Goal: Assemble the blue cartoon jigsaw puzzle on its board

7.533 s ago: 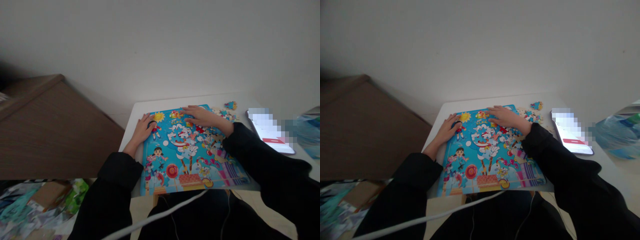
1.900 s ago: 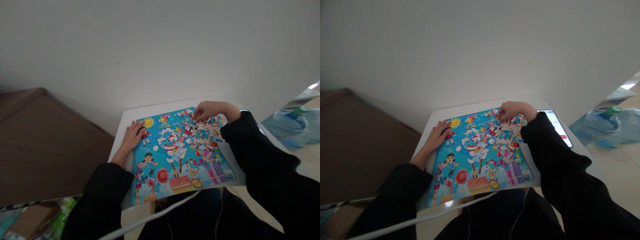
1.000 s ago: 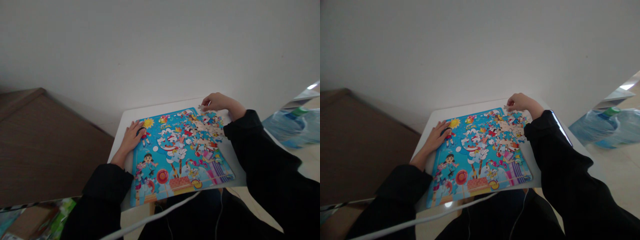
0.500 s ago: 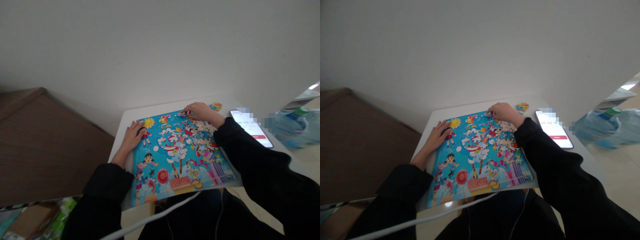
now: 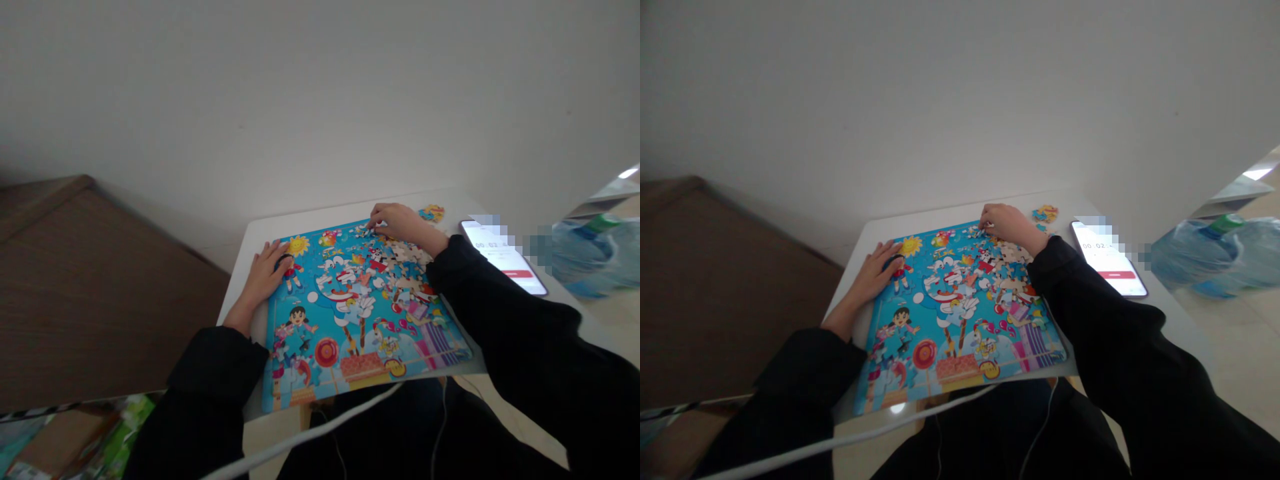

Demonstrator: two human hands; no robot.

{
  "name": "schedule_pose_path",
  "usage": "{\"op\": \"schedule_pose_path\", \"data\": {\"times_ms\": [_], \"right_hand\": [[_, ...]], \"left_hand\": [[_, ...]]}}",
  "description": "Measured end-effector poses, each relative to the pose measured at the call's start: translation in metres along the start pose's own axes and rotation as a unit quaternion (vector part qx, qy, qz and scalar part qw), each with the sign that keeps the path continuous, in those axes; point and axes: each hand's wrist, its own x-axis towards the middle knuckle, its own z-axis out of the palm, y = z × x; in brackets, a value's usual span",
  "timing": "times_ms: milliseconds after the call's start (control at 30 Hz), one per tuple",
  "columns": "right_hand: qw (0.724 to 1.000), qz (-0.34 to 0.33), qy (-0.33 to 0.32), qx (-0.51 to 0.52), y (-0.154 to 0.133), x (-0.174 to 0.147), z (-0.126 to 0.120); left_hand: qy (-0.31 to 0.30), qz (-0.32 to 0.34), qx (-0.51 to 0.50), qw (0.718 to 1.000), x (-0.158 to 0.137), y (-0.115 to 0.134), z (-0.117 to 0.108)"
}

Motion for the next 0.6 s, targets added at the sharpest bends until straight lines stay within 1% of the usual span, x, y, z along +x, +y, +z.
{"op": "schedule_pose_path", "data": {"times_ms": [100,167,233,300,400,500,600], "right_hand": [[0.998,-0.017,-0.065,0.012,0.004,-0.003,-0.008],[0.997,-0.014,-0.074,0.032,0.007,-0.006,-0.019],[0.997,0.006,-0.069,0.043,0.013,-0.01,-0.033],[0.994,0.043,-0.087,0.039,0.02,-0.015,-0.045],[0.982,0.128,-0.136,0.008,0.037,-0.024,-0.057],[0.966,0.198,-0.164,-0.013,0.058,-0.033,-0.06],[0.955,0.235,-0.18,0.028,0.077,-0.04,-0.056]], "left_hand": [[0.0,-0.001,0.002,1.0,0.0,-0.001,0.0],[0.001,0.0,-0.002,1.0,0.0,-0.002,0.0],[0.001,0.003,-0.008,1.0,0.0,-0.003,0.0],[0.001,0.003,-0.011,1.0,0.0,-0.003,0.0],[0.0,-0.001,-0.008,1.0,0.001,-0.003,0.0],[0.001,0.0,-0.002,1.0,0.001,-0.003,0.001],[0.01,0.001,0.011,1.0,0.001,-0.004,0.002]]}}
